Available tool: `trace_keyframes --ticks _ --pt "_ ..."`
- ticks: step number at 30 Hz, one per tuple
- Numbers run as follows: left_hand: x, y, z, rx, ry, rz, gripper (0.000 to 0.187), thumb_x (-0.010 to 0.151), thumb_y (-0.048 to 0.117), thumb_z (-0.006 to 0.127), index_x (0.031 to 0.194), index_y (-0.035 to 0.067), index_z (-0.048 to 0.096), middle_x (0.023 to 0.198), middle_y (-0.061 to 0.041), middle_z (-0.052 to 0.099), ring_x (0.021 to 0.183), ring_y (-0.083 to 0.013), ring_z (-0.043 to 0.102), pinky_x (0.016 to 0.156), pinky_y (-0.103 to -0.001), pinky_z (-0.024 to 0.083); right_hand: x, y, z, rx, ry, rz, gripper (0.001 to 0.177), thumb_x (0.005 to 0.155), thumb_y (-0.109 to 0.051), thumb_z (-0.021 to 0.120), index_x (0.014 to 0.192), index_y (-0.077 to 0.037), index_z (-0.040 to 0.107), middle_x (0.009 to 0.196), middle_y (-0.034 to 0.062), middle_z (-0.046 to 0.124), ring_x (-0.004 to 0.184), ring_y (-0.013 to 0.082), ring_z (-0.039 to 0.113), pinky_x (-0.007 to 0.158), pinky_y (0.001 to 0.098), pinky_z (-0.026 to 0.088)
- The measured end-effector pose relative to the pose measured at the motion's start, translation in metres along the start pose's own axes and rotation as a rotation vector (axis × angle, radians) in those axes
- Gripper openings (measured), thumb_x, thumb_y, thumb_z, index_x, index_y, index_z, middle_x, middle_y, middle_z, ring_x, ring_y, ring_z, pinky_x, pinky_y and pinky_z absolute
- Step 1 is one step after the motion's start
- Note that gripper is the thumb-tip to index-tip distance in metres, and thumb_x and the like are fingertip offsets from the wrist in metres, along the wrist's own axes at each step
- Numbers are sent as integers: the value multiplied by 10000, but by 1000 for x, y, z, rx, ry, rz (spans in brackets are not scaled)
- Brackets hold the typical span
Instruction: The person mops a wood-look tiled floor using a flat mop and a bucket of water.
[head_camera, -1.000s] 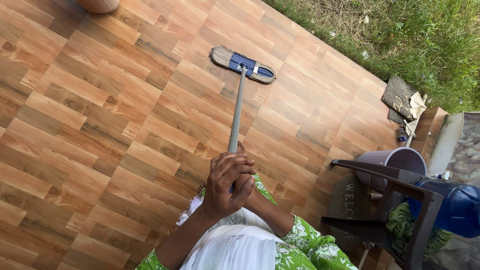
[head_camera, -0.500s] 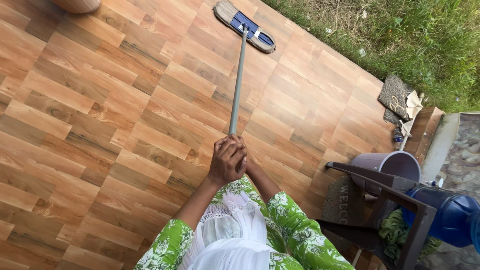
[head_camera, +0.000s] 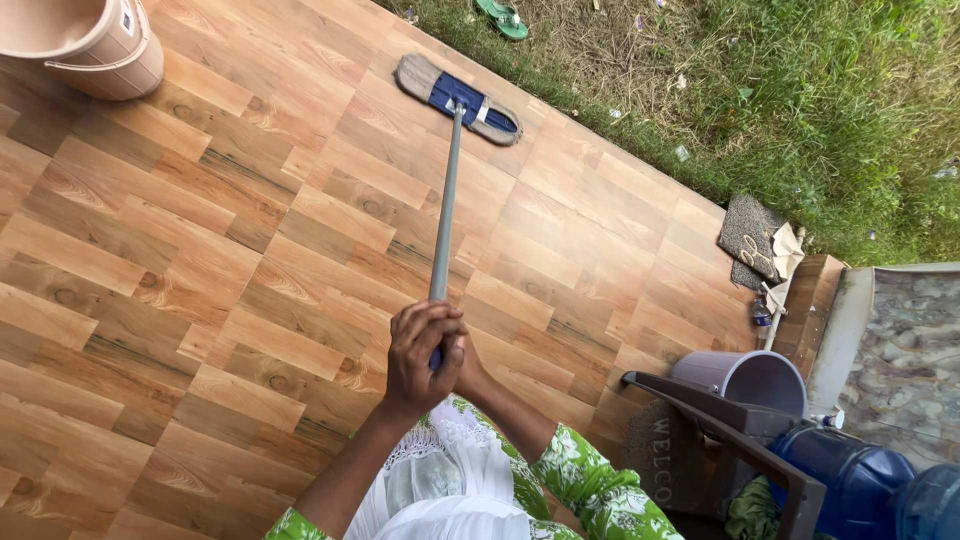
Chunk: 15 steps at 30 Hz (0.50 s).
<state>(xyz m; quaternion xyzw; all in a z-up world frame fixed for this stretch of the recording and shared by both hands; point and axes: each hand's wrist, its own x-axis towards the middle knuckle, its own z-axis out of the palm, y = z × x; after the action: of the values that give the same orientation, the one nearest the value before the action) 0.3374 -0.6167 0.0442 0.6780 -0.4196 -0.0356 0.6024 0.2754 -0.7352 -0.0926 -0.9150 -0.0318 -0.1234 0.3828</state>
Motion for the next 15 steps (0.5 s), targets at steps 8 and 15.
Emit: trace_keyframes --ticks 8,15 --pt "8 35 -14 -141 -69 185 66 879 125 608 839 91 647 889 -59 712 944 -241 721 1031 -443 455 14 -59 -30 129 151 -90 270 779 -294 679 937 -79 638 1002 69 628 1055 287 577 874 412 462" --pt "22 -44 5 20 -2 103 115 871 162 625 866 53 658 885 -106 690 899 -299 668 892 -423 448 50 16 -36 60 199 -10 276 760 -291 685 933 -80 645 1014 68 632 1070 299 575 880 422 461"
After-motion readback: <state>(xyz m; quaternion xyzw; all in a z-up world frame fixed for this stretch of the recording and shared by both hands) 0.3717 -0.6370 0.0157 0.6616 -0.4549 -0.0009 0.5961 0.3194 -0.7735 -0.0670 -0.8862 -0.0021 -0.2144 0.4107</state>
